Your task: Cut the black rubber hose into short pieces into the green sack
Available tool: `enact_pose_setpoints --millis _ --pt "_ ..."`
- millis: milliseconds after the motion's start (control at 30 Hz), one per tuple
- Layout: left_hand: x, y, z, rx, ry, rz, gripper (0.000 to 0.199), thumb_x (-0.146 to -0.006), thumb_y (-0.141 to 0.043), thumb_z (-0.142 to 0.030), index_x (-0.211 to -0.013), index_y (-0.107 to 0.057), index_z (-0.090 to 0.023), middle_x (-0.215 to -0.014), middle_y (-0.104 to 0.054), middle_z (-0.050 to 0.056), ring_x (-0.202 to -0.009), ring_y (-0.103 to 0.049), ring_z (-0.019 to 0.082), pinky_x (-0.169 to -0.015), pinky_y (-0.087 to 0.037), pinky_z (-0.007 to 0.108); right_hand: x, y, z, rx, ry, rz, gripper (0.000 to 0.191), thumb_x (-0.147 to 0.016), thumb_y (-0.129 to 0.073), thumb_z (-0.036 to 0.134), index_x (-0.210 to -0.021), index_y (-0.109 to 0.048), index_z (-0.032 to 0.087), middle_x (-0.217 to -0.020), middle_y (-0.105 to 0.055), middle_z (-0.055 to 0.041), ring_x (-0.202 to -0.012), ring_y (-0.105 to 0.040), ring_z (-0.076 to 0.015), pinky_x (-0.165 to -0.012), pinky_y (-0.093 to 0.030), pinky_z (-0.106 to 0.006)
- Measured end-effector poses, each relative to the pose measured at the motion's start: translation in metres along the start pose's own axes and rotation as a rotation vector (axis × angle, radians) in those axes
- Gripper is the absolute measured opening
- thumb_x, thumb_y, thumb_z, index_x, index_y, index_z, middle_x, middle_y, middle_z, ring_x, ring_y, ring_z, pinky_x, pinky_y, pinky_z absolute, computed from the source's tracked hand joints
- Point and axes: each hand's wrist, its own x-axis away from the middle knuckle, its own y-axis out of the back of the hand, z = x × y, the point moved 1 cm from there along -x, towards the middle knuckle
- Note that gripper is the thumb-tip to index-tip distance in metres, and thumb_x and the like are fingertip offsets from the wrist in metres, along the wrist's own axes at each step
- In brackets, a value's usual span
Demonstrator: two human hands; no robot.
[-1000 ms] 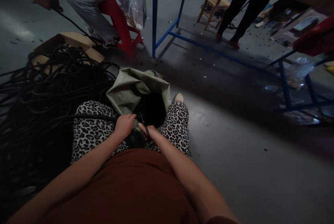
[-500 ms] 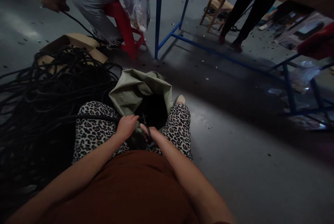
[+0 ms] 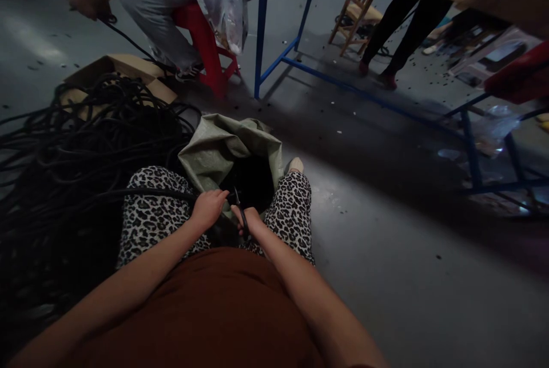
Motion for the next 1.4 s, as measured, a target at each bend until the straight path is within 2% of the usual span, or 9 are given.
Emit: enact_pose_setpoints --millis 167,300,500,700,933,1200,1400 --pt "0.004 0.003 0.003 -0.030 -0.010 -0.010 0.037 -0.085 -0.040 -0.013 -0.118 -0.056 -0.016 -0.095 -0.063 0.013 -0.092 -0.057 0.025 -0.080 -0.038 0.039 -0.004 0.000 -0.003 0.000 -0.010 -0.025 0.044 -0.084 -0.051 0.055 -0.069 -0.054 0.014 -0.041 -0.047 0.0016 -0.028 -0.045 -0.0098 -0.029 -0.039 -0.019" --pt "0.006 0.003 0.005 -0.038 0.000 0.019 0.033 -0.084 -0.039 -0.010 -0.111 -0.059 -0.014 -0.092 -0.063 0.013 -0.090 -0.058 0.025 -0.077 -0.038 0.038 -0.008 0.000 -0.006 0.034 -0.027 -0.055 0.043 -0.083 -0.052 0.054 -0.066 -0.052 0.014 -0.041 -0.047 0.0014 -0.028 -0.044 -0.0095 -0.029 -0.038 -0.019" --pt "0.002 0.000 0.005 -0.031 0.014 0.025 0.030 -0.087 -0.038 -0.016 -0.106 -0.061 -0.015 -0.090 -0.064 0.013 -0.088 -0.059 0.025 -0.076 -0.038 0.038 -0.015 -0.002 -0.012 0.064 -0.023 -0.070 0.042 -0.081 -0.056 0.052 -0.062 -0.051 0.015 -0.038 -0.044 0.0021 -0.028 -0.043 -0.0098 -0.028 -0.037 -0.019" --pt "0.002 0.002 0.006 0.002 0.077 0.036 0.031 -0.087 -0.039 -0.017 -0.109 -0.061 -0.016 -0.093 -0.064 0.013 -0.091 -0.059 0.023 -0.078 -0.039 0.037 -0.008 0.001 -0.007 0.030 -0.012 -0.113 0.043 -0.083 -0.056 0.050 -0.062 -0.051 0.014 -0.041 -0.045 0.0018 -0.028 -0.041 -0.0078 -0.027 -0.033 -0.017" --pt "0.001 0.004 0.011 -0.031 0.091 -0.006 0.033 -0.089 -0.037 -0.022 -0.113 -0.060 -0.016 -0.093 -0.064 0.012 -0.089 -0.060 0.024 -0.074 -0.039 0.036 0.008 0.001 -0.002 -0.104 -0.041 0.019 0.048 -0.082 -0.052 0.059 -0.069 -0.052 0.013 -0.045 -0.047 0.0026 -0.032 -0.044 -0.0085 -0.031 -0.039 -0.018" --pt "0.000 0.001 0.011 -0.031 0.077 -0.027 0.033 -0.089 -0.037 -0.021 -0.112 -0.060 -0.016 -0.092 -0.064 0.012 -0.088 -0.059 0.025 -0.074 -0.039 0.037 0.016 -0.001 0.006 -0.063 -0.038 0.066 0.048 -0.082 -0.052 0.059 -0.068 -0.053 0.013 -0.046 -0.048 0.0015 -0.035 -0.045 -0.0090 -0.033 -0.038 -0.019" --pt "0.001 -0.002 0.009 -0.018 0.039 -0.040 0.032 -0.089 -0.038 -0.020 -0.113 -0.060 -0.017 -0.091 -0.064 0.010 -0.088 -0.058 0.025 -0.074 -0.038 0.037 0.011 -0.001 0.004 -0.073 -0.033 0.072 0.047 -0.083 -0.053 0.057 -0.069 -0.052 0.013 -0.047 -0.048 0.0017 -0.035 -0.045 -0.0088 -0.035 -0.040 -0.019"
